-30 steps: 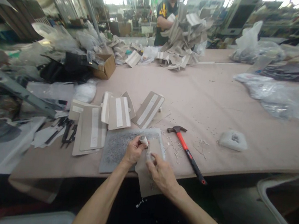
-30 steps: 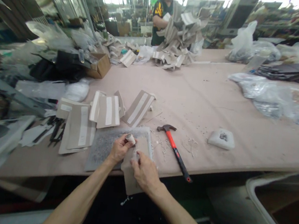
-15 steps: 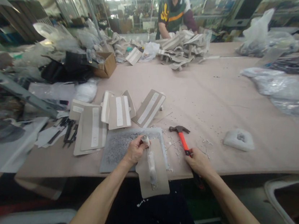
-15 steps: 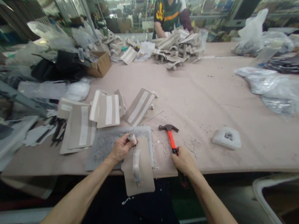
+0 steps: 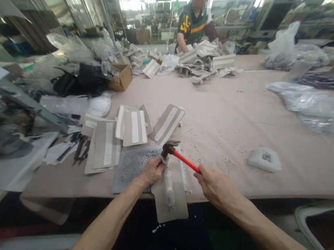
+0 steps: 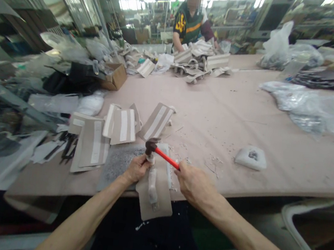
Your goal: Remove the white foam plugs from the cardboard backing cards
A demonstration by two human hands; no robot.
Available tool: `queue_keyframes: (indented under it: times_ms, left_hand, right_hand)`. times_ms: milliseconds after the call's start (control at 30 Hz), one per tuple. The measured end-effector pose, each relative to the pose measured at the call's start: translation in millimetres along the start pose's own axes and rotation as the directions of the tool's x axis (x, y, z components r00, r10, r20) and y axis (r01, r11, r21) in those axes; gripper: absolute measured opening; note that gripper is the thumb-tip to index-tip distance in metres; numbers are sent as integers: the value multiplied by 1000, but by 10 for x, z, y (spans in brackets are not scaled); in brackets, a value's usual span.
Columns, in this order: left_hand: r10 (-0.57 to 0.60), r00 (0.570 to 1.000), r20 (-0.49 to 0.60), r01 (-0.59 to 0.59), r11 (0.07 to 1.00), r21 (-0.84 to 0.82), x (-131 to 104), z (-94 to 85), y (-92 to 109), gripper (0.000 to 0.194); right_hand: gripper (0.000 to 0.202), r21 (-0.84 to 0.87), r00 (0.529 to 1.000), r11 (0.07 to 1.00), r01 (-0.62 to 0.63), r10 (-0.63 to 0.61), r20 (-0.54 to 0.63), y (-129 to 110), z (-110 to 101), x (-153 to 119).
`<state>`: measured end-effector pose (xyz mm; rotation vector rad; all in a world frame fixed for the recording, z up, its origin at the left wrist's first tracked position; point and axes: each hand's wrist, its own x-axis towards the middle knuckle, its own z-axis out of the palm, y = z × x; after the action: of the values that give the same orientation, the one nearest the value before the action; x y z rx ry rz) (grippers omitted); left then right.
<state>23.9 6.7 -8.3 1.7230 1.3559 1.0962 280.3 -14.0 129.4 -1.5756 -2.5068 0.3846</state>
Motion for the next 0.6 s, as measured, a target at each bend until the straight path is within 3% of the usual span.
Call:
queue_keyframes:
  times_ms: [33,100,167,200,233,267,300,367,433,500,600]
  left_hand:
    - [5,1000,6,-5,1000,-4,2,-8,8,11]
    - [20,1000,19,-20,1000,-4,5,-21,30,15]
    - [20,1000,23,-20,1000,4,9,-31,52,17]
    - [14,1000,23,-14,1000,6,12,-33,60,17]
    - [6,1000,23,-6,1000,6,16,-33,64,18]
    - [-5,1000,23,5,1000,3,21,-31,64,19]
    - [-16,1000,22,16,1000,-1,27,-28,60,18]
    - [-31,999,16,31,999,-17,37,-16,41,17]
    - [-44,999,12,45,998,-42,38,-3,19,14]
    - [-53,999,4,53,997,-51,27,4,4,12]
    - [-37,999,0,37,998,-44,1,0,4,16]
  right_hand:
    - [23,-3,999,1000,5,-5,-41,-26,-105,12]
    - [26,80,972,997,-6,24,-233,-104,-315,34]
    - [28,219,868,976,-8,116,-482,-188,-432,30]
    - [28,269,805,963,3,157,-572,-215,-425,14]
    - [28,284,773,959,19,166,-613,-227,-370,-11]
    - [28,262,794,965,30,136,-593,-221,-273,-45]
    - [28,211,858,977,34,80,-508,-199,-146,-83]
    - [25,79,982,996,37,-21,-187,-127,126,-158]
    - [22,2,996,1000,2,-3,85,-59,314,-208]
    - [20,21,988,998,-62,58,146,-26,346,-210]
    - [25,160,992,979,-125,118,51,-38,134,-126]
